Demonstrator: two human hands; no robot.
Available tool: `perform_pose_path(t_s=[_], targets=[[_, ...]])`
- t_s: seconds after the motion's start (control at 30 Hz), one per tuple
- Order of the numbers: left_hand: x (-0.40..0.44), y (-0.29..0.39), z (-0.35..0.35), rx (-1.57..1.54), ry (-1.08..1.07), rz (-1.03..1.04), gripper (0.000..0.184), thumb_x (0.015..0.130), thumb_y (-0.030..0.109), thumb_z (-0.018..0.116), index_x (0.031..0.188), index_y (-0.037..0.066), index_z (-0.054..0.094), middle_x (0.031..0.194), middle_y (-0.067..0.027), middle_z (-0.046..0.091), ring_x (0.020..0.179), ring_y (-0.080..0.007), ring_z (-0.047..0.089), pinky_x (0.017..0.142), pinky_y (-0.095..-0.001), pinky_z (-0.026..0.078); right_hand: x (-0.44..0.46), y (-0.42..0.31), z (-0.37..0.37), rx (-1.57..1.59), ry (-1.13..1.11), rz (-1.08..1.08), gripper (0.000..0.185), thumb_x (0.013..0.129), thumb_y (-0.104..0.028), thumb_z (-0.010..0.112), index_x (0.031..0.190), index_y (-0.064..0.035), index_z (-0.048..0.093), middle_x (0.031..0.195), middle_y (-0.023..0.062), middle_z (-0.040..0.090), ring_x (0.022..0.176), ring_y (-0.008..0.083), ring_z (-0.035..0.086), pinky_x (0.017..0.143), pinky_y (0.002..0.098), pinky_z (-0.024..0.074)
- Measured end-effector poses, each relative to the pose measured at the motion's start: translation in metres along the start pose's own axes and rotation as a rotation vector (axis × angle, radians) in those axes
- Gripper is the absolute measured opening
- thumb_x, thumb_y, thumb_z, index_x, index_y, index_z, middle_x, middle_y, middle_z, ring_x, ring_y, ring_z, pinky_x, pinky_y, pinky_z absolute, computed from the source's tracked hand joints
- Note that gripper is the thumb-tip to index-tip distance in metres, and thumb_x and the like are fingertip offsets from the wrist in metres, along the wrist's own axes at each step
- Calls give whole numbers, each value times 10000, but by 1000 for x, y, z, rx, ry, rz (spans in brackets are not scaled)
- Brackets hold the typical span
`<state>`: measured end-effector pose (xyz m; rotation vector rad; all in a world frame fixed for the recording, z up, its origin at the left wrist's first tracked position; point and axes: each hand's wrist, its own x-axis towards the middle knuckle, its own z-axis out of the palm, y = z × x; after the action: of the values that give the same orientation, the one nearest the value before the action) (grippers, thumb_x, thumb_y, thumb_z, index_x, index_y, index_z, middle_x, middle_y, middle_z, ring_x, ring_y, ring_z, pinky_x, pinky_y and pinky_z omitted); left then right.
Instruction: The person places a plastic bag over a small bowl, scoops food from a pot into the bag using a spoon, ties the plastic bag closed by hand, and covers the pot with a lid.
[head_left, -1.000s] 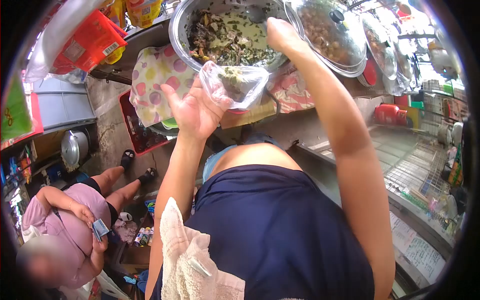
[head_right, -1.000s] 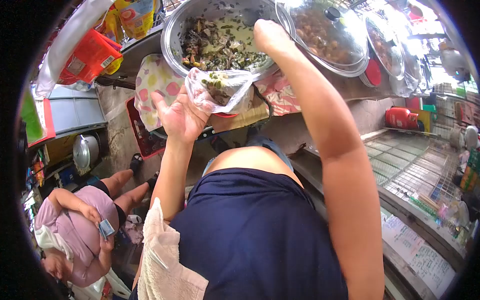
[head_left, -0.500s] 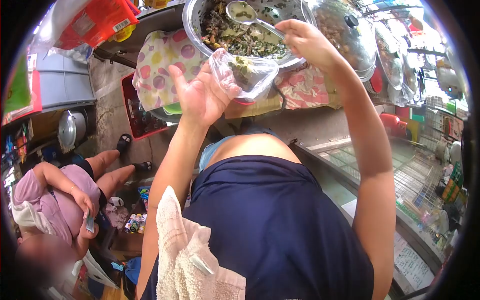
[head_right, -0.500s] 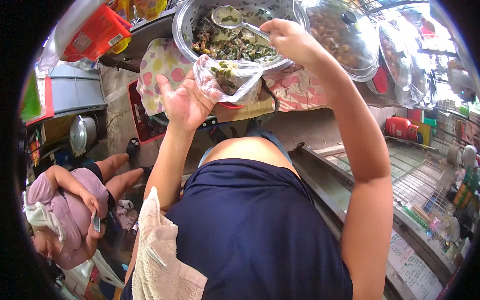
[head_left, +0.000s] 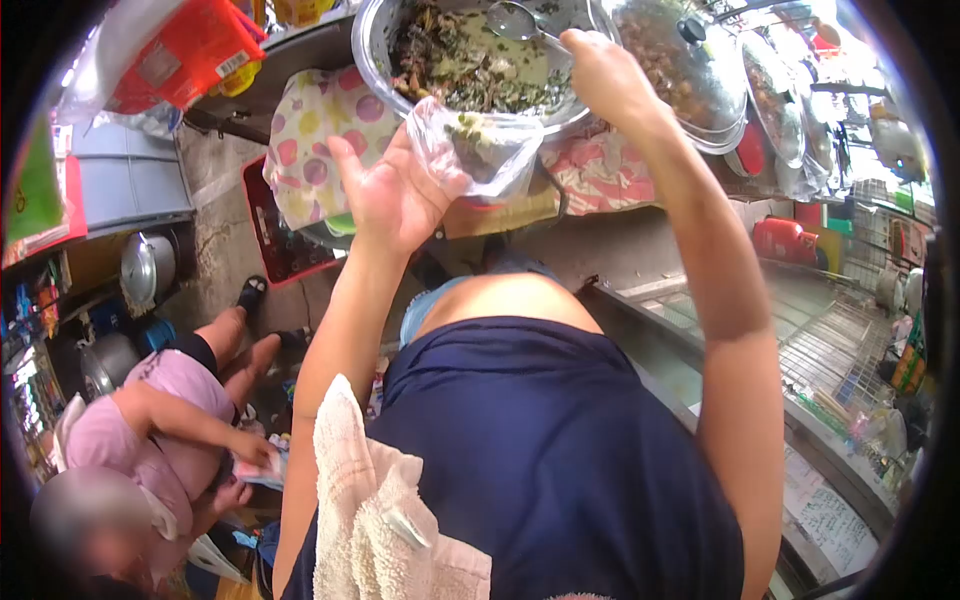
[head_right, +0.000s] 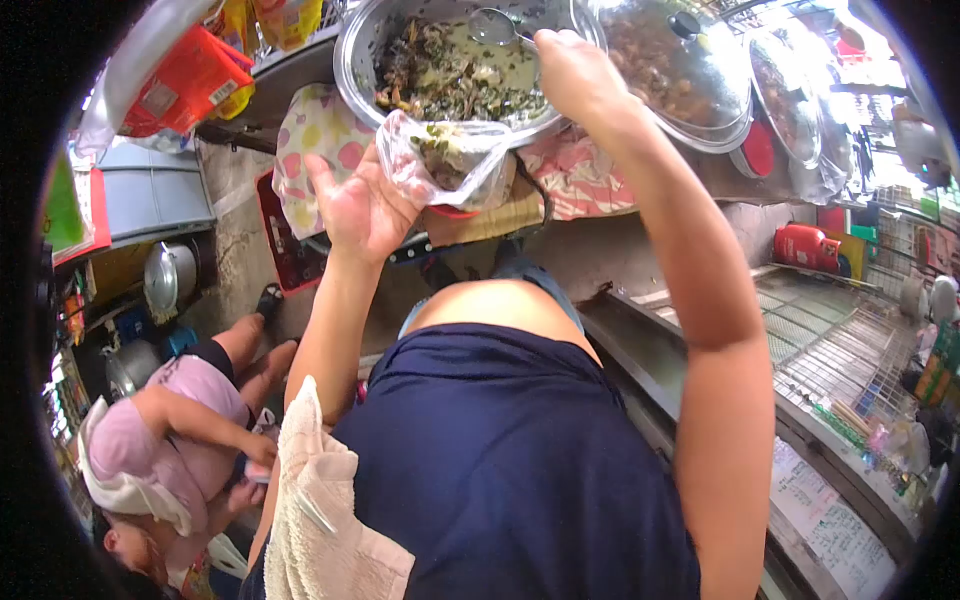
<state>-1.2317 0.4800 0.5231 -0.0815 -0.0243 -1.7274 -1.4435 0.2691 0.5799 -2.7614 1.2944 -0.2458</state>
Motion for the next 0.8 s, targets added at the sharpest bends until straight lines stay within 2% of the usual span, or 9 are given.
perform_pose_path(t_s=[0.1, 0.17, 0.2, 0.3, 0.33, 0.57, 0.67, 0.77, 0.8], targets=[[0, 1, -7, -14, -20, 7, 1169, 786, 962, 151, 1516, 83, 401, 1429, -113, 542, 1247, -314, 541, 923, -483, 492, 48, 8, 40, -95, -218, 216, 332, 878, -43, 571, 1194, 40, 630, 1167, 276, 660, 1070, 414, 666, 916, 469, 541], [-1, 0, 1, 15, 59, 23, 1167, 789, 960, 151, 1519, 83, 397, 1431, -116, 543, 1250, -310, 539, 913, -475, 493, 55, 0, 55, 85, -288, 245, 347, 839, -63, 611, 1163, 52, 653, 1155, 280, 667, 1048, 444, 672, 899, 473, 545], [-1, -1, 4, 27, 82, 29, 1166, 791, 958, 150, 1520, 82, 396, 1434, -116, 540, 1255, -309, 535, 912, -472, 492, 58, -3, 68, 233, -296, 312, 347, 810, -47, 632, 1142, 45, 672, 1092, 229, 705, 905, 388, 713, 780, 443, 574], [0, -1, -1, 15, 15, 30, 1166, 796, 955, 146, 1522, 77, 392, 1449, -121, 528, 1274, -309, 519, 921, -471, 487, 45, -15, 73, 879, -328, 602, 344, 832, -27, 613, 1165, 36, 667, 990, 147, 709, 765, 267, 679, 654, 374, 565], [0, -2, -4, 2, -29, 29, 1166, 797, 954, 145, 1522, 75, 390, 1455, -123, 523, 1281, -309, 513, 926, -472, 485, 38, -17, 63, 910, -387, 568, 331, 923, -25, 529, 1242, 15, 604, 868, 31, 602, 690, 96, 529, 590, 259, 486], [-1, 0, -4, -18, -19, 9, 1169, 801, 950, 131, 1525, 69, 388, 1449, -129, 527, 1287, -311, 509, 946, -476, 481, 1, -7, -5, 968, -347, 353, 319, 961, -54, 540, 1275, -24, 595, 828, -8, 552, 689, 55, 500, 586, 237, 460], [0, 2, -4, 7, -17, 2, 1169, 802, 947, 119, 1523, 69, 393, 1422, -128, 553, 1261, -312, 537, 955, -490, 487, -25, -15, -58, 747, -414, 223, 293, 977, -52, 533, 1260, -23, 603, 836, -5, 559, 713, 25, 491, 585, 225, 444], [-1, 3, -4, 4, 23, 0, 1163, 803, 947, 119, 1522, 76, 399, 1409, -125, 564, 1242, -311, 552, 951, -494, 492, -55, -31, -91, 624, -520, 194, 288, 979, -41, 530, 1257, -14, 600, 863, 51, 611, 759, 105, 581, 654, 281, 487], [-1, 4, -10, -11, -34, -14, 1157, 805, 945, 113, 1521, 84, 404, 1422, -120, 555, 1261, -315, 536, 964, -499, 480, -62, -30, -90, 514, -412, 36, 291, 965, -29, 533, 1247, -11, 599, 888, 81, 628, 799, 163, 607, 694, 313, 498]])
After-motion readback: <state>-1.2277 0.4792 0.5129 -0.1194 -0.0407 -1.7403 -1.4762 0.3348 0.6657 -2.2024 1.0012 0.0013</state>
